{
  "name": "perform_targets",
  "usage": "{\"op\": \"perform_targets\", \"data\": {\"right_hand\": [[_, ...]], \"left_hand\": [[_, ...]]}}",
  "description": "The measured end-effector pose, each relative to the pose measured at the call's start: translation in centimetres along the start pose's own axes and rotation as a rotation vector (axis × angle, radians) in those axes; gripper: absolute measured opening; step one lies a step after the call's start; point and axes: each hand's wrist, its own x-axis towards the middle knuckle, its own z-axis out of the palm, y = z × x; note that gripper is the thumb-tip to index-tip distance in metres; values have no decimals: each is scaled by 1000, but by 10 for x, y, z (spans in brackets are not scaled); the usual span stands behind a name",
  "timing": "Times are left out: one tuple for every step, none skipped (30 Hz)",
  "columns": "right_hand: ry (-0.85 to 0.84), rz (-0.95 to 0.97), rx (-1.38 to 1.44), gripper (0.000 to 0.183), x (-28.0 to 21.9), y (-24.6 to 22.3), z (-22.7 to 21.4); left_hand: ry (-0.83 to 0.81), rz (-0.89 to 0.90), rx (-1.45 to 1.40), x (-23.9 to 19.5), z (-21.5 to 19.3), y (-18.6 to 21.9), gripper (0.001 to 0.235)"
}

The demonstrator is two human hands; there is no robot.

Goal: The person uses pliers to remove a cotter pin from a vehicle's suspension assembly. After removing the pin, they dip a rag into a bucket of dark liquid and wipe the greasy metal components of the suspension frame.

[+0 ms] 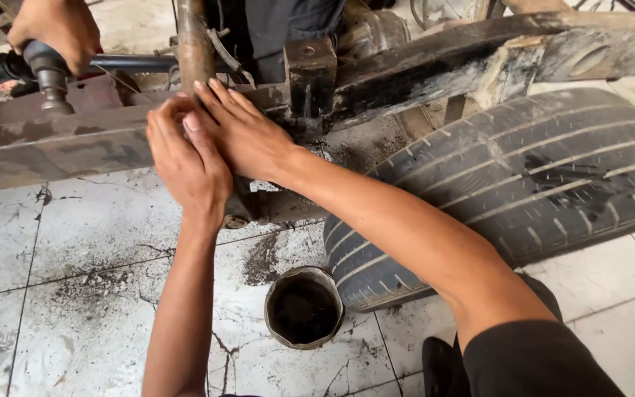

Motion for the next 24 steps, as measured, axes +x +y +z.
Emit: {"op": "perform_targets", "data": {"right_hand": [[130, -55, 33, 56, -3, 12, 13], [260, -108, 68, 55, -5, 25, 26], [255, -106, 72, 55, -14, 23, 13], [138, -56, -331, 48, -23, 23, 1], [13, 1, -734, 45, -34, 24, -13], [5, 7, -734, 45, -39, 24, -7], [-36, -58, -1010, 35, -39, 27, -5], [-81, -123, -1285, 29, -38, 30, -3], [-71, -124, -1294, 29, -33, 18, -22], [-170, -74, -1439, 33, -29, 6, -41], [-274, -21, -1577, 38, -27, -8, -58], [-267, -22, -1580, 38, -17, -15, -66], [-501, 60, -1445, 41, -7, -24, -73], [-725, 138, -1294, 46, 3, -33, -80], [-714, 142, -1287, 46, 13, -35, -79], [-822, 255, -1257, 58, 22, -35, -78], [-932, 375, -1220, 71, 31, -35, -77], [-925, 385, -1211, 71, 39, -28, -68], [-991, 421, -1282, 88, 44, -20, -57], [-1059, 457, -1353, 105, 49, -12, -46], [-1064, 454, -1351, 105, 48, -10, -47], [-1009, 434, -1319, 86, 48, -8, -49], [-960, 413, -1278, 69, 46, -10, -47], [-971, 409, -1266, 69, 37, -18, -42]], "left_hand": [[0, -6, 2, 2, -2, 2, 28], [0, -11, 5, 3, -3, 3, 29], [-3, -16, 5, 2, -4, 2, 29], [-14, -15, 13, 0, -4, 1, 29], [-27, -12, 14, -2, -2, 2, 29], [-33, -15, 8, -5, -2, 4, 29], [-37, 16, 33, -2, -1, 4, 29], [-41, 46, 58, 2, -2, 4, 29], [-30, 52, 59, 3, -2, 6, 29], [-40, 37, 73, 4, -2, 7, 29], [-54, 17, 87, 3, -3, 9, 29], [-48, 20, 89, 3, -2, 10, 29], [-52, 24, 91, 2, -4, 10, 29], [-57, 27, 93, 2, -5, 10, 29], [-59, 38, 102, 1, -6, 10, 29], [-82, 20, 103, 0, -7, 10, 28], [-108, 4, 99, 0, -6, 10, 28], [-112, 18, 103, 0, -9, 8, 28], [-111, 42, 106, -3, -11, 7, 28], [-110, 67, 110, -6, -13, 6, 29], [-114, 63, 110, -6, -16, 6, 29], [-124, 60, 98, -6, -19, 6, 28], [-145, 55, 88, -8, -26, 5, 26], [-159, 50, 90, -10, -29, 4, 26]]}}
